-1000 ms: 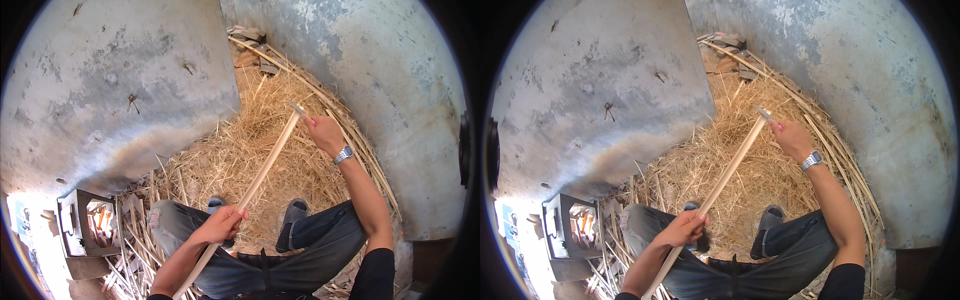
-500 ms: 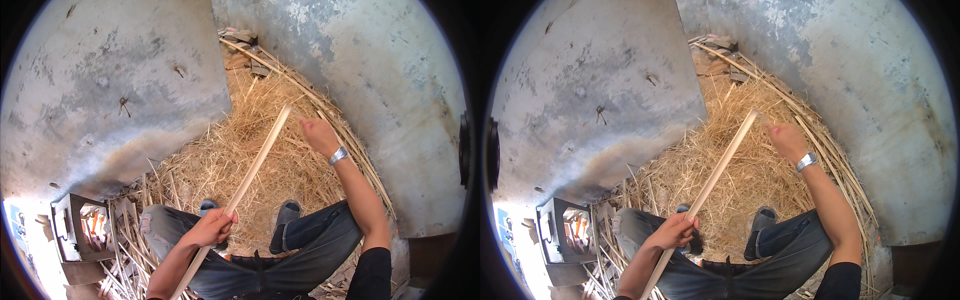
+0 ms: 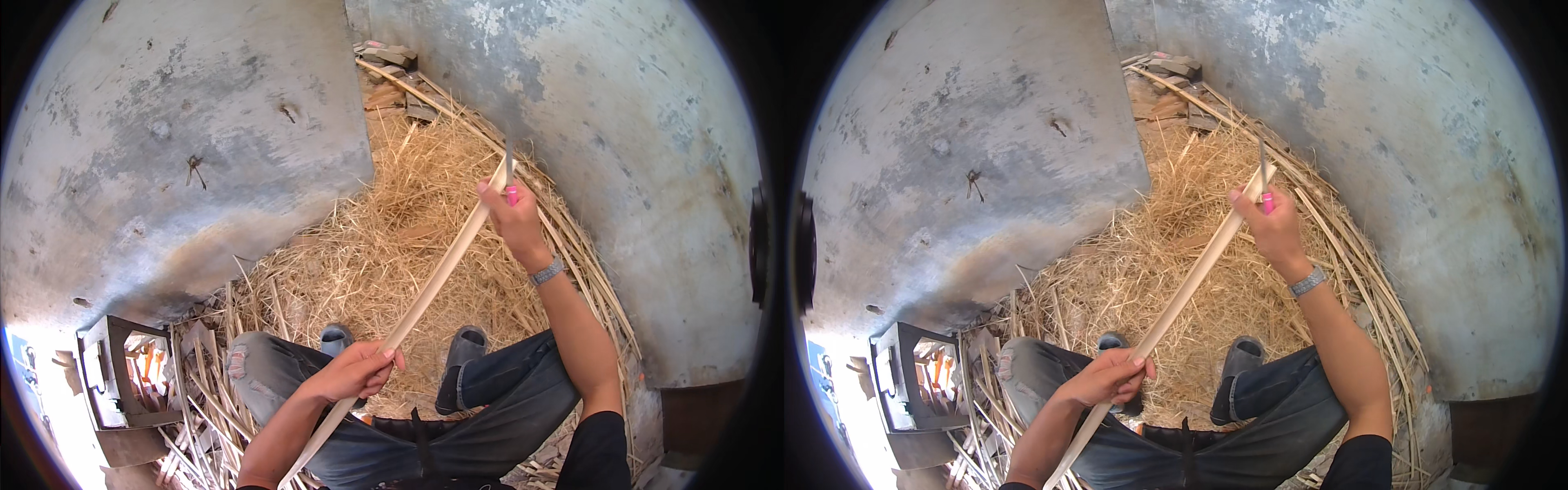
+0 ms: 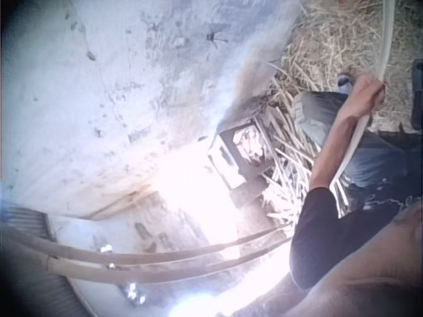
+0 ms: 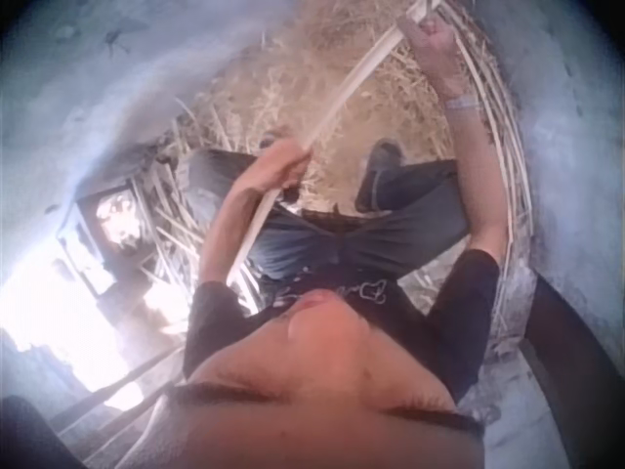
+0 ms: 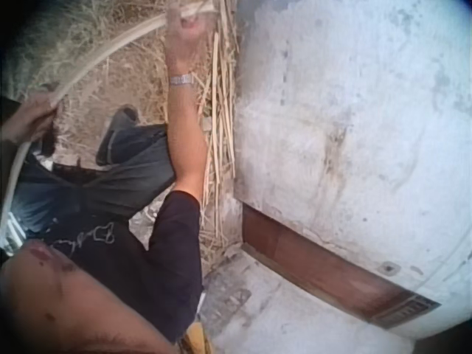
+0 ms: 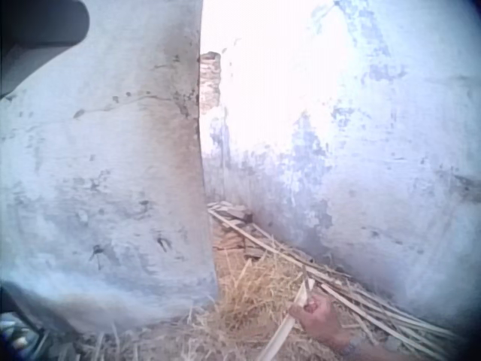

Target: The person whittles and scrapes a strip of bamboo using a small knife.

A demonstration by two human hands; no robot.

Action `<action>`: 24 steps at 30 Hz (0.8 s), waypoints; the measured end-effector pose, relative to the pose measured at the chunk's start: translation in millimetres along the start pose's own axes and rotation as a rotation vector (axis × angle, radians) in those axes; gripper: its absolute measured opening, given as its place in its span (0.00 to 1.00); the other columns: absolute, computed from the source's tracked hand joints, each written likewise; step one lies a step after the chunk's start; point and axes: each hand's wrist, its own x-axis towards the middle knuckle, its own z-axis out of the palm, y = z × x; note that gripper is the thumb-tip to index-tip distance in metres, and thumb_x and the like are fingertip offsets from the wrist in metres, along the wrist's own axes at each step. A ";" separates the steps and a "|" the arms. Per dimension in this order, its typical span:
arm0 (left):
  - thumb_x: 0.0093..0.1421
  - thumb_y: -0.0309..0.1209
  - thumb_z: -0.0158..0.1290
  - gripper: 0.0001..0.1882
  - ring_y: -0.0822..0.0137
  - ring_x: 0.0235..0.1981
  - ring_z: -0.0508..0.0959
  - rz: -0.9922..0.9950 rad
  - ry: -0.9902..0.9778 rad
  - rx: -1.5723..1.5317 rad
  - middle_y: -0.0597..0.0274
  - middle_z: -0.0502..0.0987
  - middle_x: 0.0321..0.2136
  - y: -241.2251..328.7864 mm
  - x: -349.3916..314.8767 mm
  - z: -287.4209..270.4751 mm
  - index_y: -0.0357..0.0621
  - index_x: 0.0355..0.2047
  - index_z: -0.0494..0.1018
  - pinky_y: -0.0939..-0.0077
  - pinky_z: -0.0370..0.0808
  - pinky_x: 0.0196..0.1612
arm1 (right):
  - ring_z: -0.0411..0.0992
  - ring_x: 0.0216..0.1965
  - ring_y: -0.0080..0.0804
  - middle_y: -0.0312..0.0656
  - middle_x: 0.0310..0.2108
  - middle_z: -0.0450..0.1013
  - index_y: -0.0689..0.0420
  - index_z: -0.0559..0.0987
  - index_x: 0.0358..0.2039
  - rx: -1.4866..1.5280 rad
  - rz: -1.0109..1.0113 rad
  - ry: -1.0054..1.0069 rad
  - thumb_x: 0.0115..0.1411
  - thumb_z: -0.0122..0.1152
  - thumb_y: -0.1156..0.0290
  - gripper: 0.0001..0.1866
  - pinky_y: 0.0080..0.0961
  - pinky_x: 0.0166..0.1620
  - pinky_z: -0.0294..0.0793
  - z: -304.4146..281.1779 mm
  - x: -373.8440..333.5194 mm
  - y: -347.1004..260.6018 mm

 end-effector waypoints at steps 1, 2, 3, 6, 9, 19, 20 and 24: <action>0.77 0.39 0.41 0.16 0.78 0.17 0.64 0.031 -0.013 0.129 0.71 0.64 0.18 -3.2 3.0 -1.9 0.39 0.48 0.71 0.82 0.61 0.22 | 0.59 0.18 0.11 0.25 0.20 0.69 0.61 0.78 0.38 -0.021 -0.072 0.001 0.66 0.66 0.55 0.19 0.16 0.23 0.59 6.8 -3.7 -2.2; 0.77 0.39 0.41 0.17 0.78 0.18 0.67 0.064 -0.026 0.258 0.69 0.69 0.20 -4.7 4.9 -2.3 0.39 0.52 0.70 0.83 0.65 0.23 | 0.61 0.20 0.11 0.25 0.21 0.70 0.59 0.78 0.37 0.030 -0.022 0.000 0.64 0.70 0.63 0.13 0.16 0.24 0.60 9.2 -8.0 -4.1; 0.77 0.39 0.41 0.17 0.78 0.18 0.67 0.061 -0.023 0.257 0.69 0.69 0.20 -3.1 6.1 2.5 0.39 0.52 0.70 0.83 0.65 0.23 | 0.61 0.20 0.11 0.25 0.21 0.70 0.59 0.78 0.37 0.032 -0.020 -0.002 0.64 0.70 0.63 0.13 0.16 0.24 0.60 13.3 -12.7 -2.6; 0.77 0.37 0.41 0.18 0.77 0.22 0.73 0.158 0.127 0.270 0.64 0.76 0.26 1.7 13.5 21.0 0.38 0.59 0.67 0.81 0.71 0.28 | 0.63 0.21 0.13 0.28 0.21 0.71 0.59 0.79 0.34 -0.016 0.010 -0.185 0.64 0.70 0.62 0.13 0.19 0.24 0.62 39.9 -40.1 -6.2; 0.77 0.38 0.41 0.22 0.78 0.20 0.73 0.321 0.205 0.289 0.61 0.79 0.30 4.0 17.5 26.5 0.38 0.64 0.63 0.84 0.71 0.26 | 0.68 0.18 0.24 0.38 0.18 0.73 0.62 0.78 0.34 -0.339 -0.086 -0.441 0.66 0.65 0.54 0.20 0.26 0.24 0.66 57.1 -69.7 -3.2; 0.76 0.34 0.43 0.11 0.82 0.17 0.62 0.267 0.341 0.145 0.71 0.69 0.23 -10.9 22.2 0.2 0.43 0.51 0.71 0.86 0.58 0.20 | 0.73 0.15 0.51 0.48 0.11 0.70 0.56 0.80 0.30 -0.887 -0.354 -0.611 0.68 0.54 0.47 0.24 0.46 0.20 0.70 81.6 -127.5 -11.3; 0.75 0.33 0.43 0.09 0.82 0.16 0.61 0.222 0.345 0.089 0.73 0.67 0.21 -13.9 23.2 -3.8 0.44 0.45 0.72 0.85 0.56 0.19 | 0.73 0.15 0.51 0.48 0.12 0.71 0.56 0.79 0.30 -0.855 -0.350 -0.632 0.68 0.53 0.46 0.25 0.46 0.21 0.71 84.9 -133.2 -10.2; 0.74 0.34 0.43 0.07 0.80 0.15 0.57 0.141 0.174 -0.053 0.74 0.59 0.20 -12.7 15.6 -13.9 0.47 0.40 0.67 0.83 0.53 0.18 | 0.74 0.16 0.50 0.48 0.12 0.72 0.56 0.79 0.30 -0.910 -0.380 -0.697 0.69 0.52 0.45 0.25 0.46 0.21 0.72 88.7 -131.2 -2.5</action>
